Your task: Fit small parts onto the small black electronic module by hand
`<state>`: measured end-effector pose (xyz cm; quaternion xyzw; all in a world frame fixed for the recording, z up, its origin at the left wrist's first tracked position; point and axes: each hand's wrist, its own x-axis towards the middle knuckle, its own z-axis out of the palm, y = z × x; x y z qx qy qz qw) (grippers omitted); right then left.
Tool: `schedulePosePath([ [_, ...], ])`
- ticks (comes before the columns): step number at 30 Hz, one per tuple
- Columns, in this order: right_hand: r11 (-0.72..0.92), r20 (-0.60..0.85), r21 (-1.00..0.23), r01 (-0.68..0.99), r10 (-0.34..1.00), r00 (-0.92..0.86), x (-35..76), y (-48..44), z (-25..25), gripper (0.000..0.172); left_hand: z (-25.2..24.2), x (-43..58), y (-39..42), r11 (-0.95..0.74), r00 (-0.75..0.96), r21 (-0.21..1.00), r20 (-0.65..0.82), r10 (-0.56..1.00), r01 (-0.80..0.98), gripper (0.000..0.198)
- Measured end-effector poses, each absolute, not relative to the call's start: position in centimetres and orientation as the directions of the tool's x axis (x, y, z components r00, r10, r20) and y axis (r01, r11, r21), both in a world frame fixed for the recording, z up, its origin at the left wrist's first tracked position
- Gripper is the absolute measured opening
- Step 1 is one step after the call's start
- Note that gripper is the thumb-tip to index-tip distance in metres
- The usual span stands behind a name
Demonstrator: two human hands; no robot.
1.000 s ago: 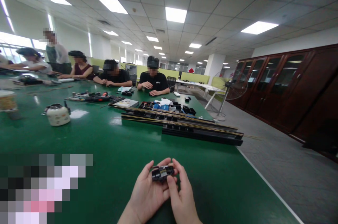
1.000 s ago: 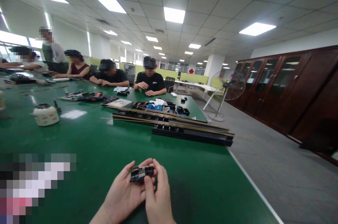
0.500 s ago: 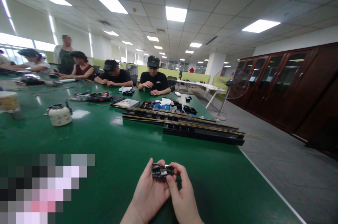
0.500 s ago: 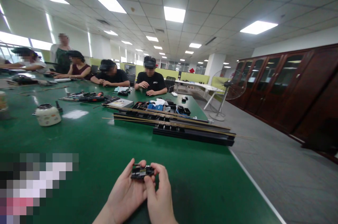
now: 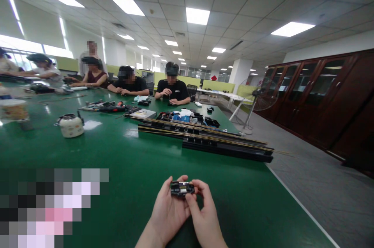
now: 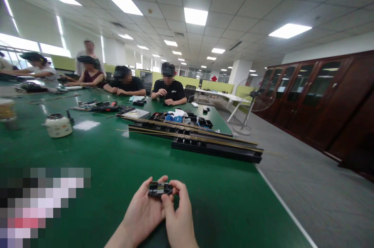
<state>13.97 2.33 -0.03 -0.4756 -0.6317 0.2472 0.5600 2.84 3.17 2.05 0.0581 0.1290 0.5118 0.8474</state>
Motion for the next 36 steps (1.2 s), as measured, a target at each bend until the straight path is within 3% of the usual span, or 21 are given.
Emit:
schedulePosePath([
  [17, 0.361, 0.383, -0.880, 0.309, 0.924, 0.011, 14.02, 2.35, 0.28, 0.020, 1.87, 2.98, 3.25, 0.461, 0.409, 0.265, -0.228, 0.884, -0.847, 0.026],
  [30, 0.507, 0.511, -0.782, 0.361, 0.855, -0.094, 14.14, 2.31, 0.31, 0.025, 1.60, 3.36, 3.48, 0.442, 0.369, 0.334, -0.260, 0.892, -0.833, 0.033],
  [36, 0.551, 0.539, -0.753, 0.360, 0.830, -0.144, 14.06, 2.41, 0.18, 0.019, 2.17, 3.35, 3.31, 0.467, 0.383, 0.336, -0.288, 0.878, -0.818, 0.038],
])
